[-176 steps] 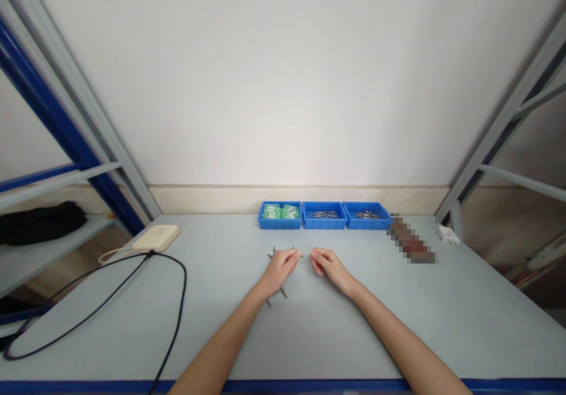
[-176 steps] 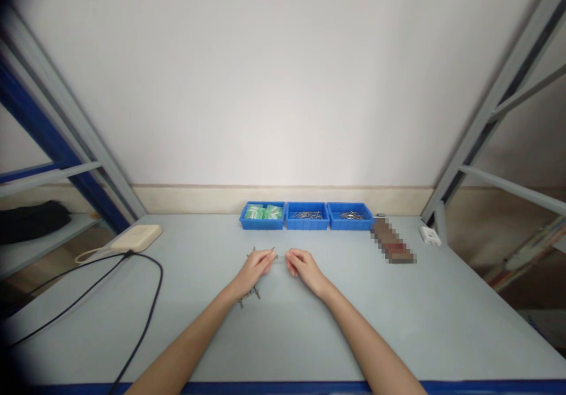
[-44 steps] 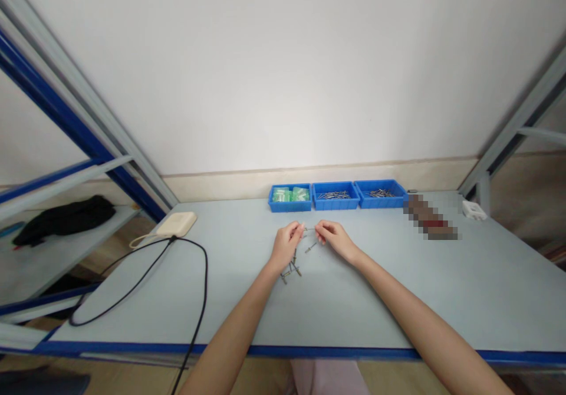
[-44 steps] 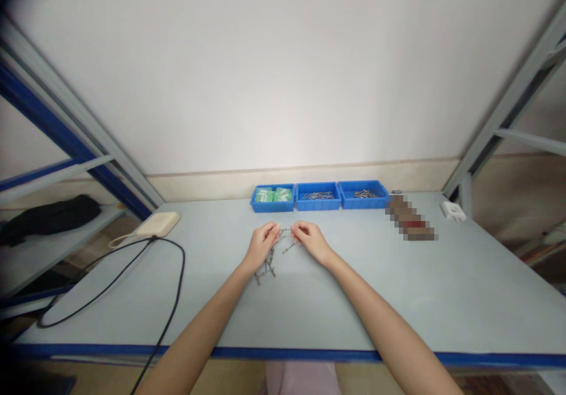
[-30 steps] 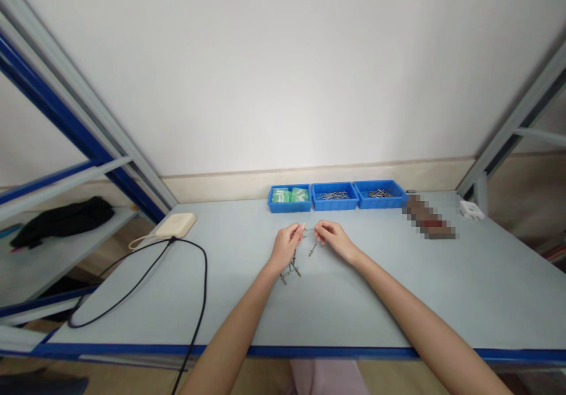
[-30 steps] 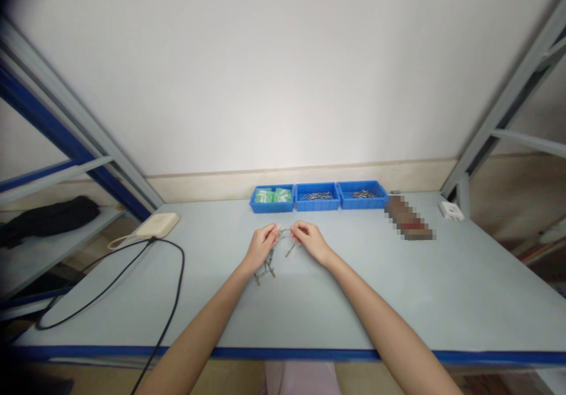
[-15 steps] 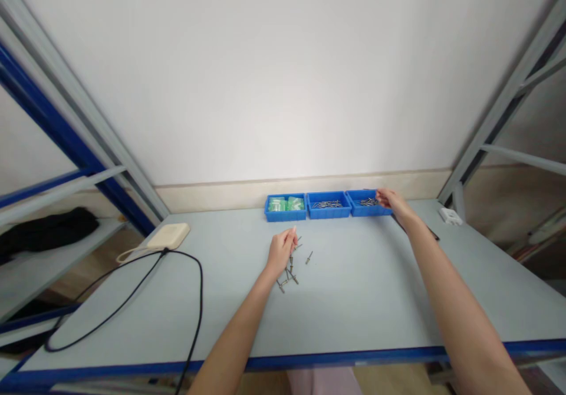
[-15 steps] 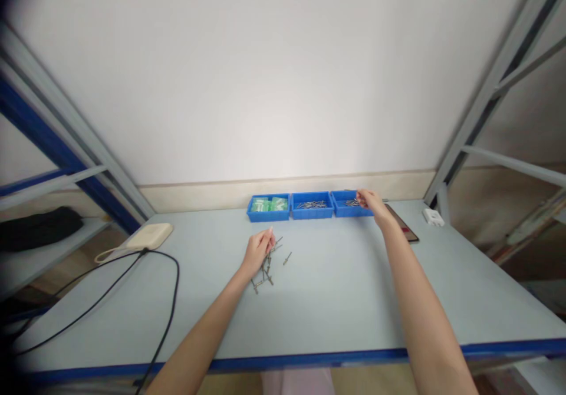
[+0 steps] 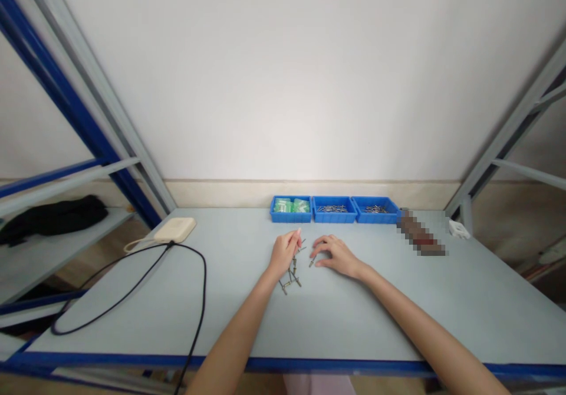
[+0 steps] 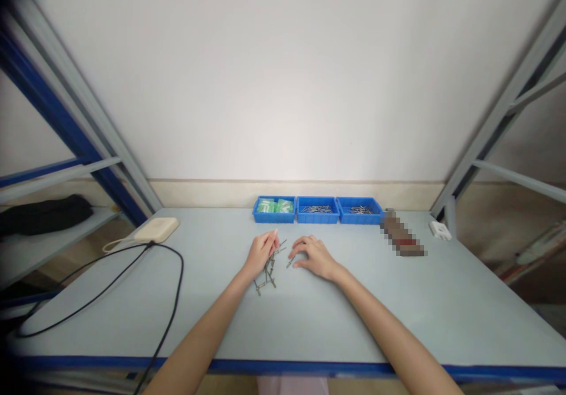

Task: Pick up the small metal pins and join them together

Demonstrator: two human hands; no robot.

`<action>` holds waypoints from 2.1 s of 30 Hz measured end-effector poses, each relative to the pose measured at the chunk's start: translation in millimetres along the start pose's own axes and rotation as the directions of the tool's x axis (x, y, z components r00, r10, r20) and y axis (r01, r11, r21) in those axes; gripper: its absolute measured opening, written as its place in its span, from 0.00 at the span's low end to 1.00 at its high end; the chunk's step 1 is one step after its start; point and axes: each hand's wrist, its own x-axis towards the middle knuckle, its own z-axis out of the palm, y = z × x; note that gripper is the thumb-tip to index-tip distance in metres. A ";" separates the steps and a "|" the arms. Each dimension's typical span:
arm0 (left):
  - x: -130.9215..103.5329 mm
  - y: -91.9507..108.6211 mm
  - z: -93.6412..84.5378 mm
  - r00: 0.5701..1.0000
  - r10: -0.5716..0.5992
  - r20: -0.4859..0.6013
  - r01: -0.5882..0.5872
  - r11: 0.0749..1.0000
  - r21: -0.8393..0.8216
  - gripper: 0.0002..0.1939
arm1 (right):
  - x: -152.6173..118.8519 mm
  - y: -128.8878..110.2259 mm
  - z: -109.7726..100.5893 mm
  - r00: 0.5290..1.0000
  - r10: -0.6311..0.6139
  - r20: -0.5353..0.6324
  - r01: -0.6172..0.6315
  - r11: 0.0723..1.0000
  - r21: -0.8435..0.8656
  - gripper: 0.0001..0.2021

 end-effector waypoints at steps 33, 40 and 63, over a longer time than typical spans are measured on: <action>-6.7 2.2 11.3 0.987 0.021 0.157 -0.053 0.977 0.206 0.19 | -0.8 -0.7 18.0 0.947 0.309 -0.083 -0.192 0.757 0.624 0.15; -5.8 6.1 11.4 0.989 -0.004 0.150 -0.019 0.989 0.149 0.18 | -2.1 -5.9 13.6 0.912 0.347 -0.217 -0.192 0.831 0.523 0.12; -6.7 5.3 17.3 0.994 0.029 0.106 -0.049 0.980 0.192 0.17 | 0.1 -13.0 20.6 0.858 0.368 -0.359 -0.186 0.874 0.450 0.13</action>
